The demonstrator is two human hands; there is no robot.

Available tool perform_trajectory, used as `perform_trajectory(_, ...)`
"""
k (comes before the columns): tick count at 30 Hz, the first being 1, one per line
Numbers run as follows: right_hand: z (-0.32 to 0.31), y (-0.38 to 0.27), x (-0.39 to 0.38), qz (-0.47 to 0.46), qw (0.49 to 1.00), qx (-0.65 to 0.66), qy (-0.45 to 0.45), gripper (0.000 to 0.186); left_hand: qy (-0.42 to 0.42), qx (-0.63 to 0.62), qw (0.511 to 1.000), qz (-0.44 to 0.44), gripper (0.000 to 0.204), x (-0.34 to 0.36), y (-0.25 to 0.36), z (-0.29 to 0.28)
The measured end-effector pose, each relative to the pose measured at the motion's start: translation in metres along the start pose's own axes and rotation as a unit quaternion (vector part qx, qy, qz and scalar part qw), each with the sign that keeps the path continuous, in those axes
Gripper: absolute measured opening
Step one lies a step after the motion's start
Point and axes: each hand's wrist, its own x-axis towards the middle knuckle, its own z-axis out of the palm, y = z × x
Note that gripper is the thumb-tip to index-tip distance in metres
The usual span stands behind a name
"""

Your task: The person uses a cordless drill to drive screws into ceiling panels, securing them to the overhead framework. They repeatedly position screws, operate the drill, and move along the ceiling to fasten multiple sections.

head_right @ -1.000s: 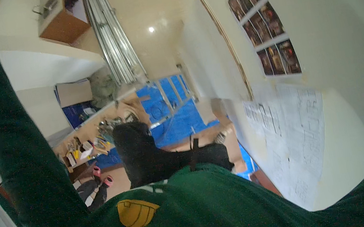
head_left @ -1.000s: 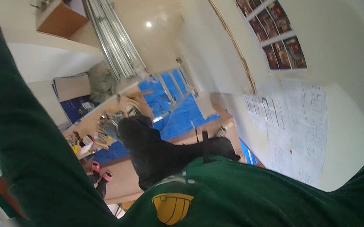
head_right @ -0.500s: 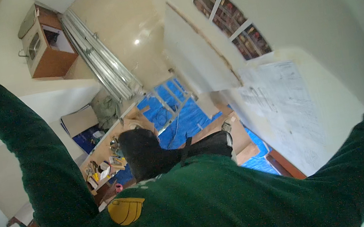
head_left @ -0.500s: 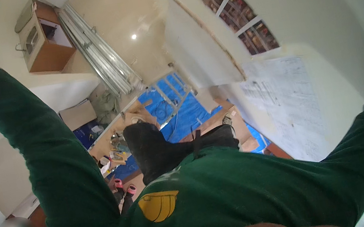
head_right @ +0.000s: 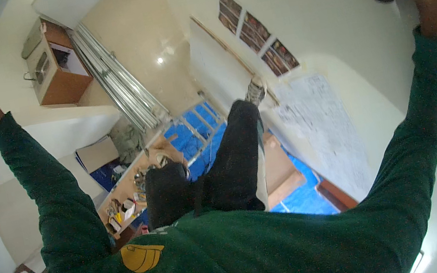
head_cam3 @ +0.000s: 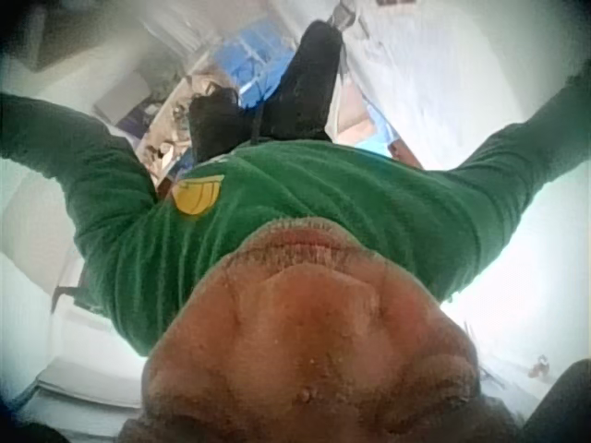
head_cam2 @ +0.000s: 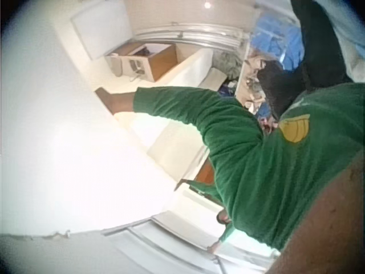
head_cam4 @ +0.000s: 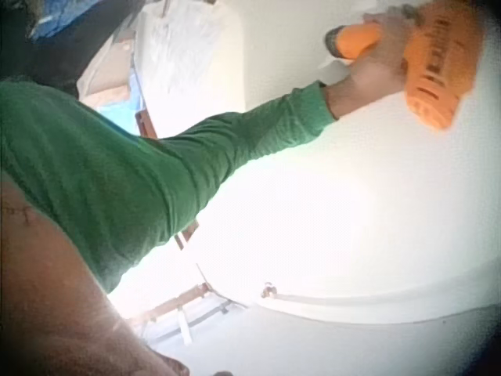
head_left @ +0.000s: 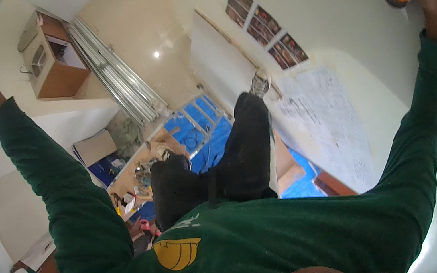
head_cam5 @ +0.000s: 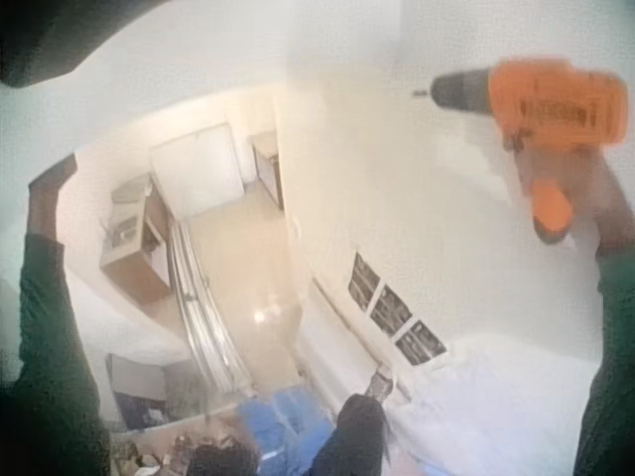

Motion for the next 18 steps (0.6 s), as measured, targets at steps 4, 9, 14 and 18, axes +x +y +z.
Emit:
perform_trajectory(4,-0.032,0.037,-0.035,0.002,0.961,-0.265,0.077,0.046,0.036,-0.101,0.994,0.018,0.041,-0.014,0.008,-0.009)
perform_trajectory(9,-0.015,0.026,-0.050,0.004,0.974,-0.224,0.042,0.028,0.067,-0.197,0.977,0.038,0.044,-0.022,0.017,-0.011)
perform_trajectory(14,0.055,0.009,-0.064,0.090,0.979,-0.155,0.092,0.025,0.086,-0.288,0.952,0.051,0.046,-0.032,0.026,-0.007)
perform_trajectory(18,0.038,0.015,-0.057,0.083,0.985,-0.105,0.106,0.028,0.100,-0.362,0.923,0.078,0.048,-0.030,0.036,-0.013)
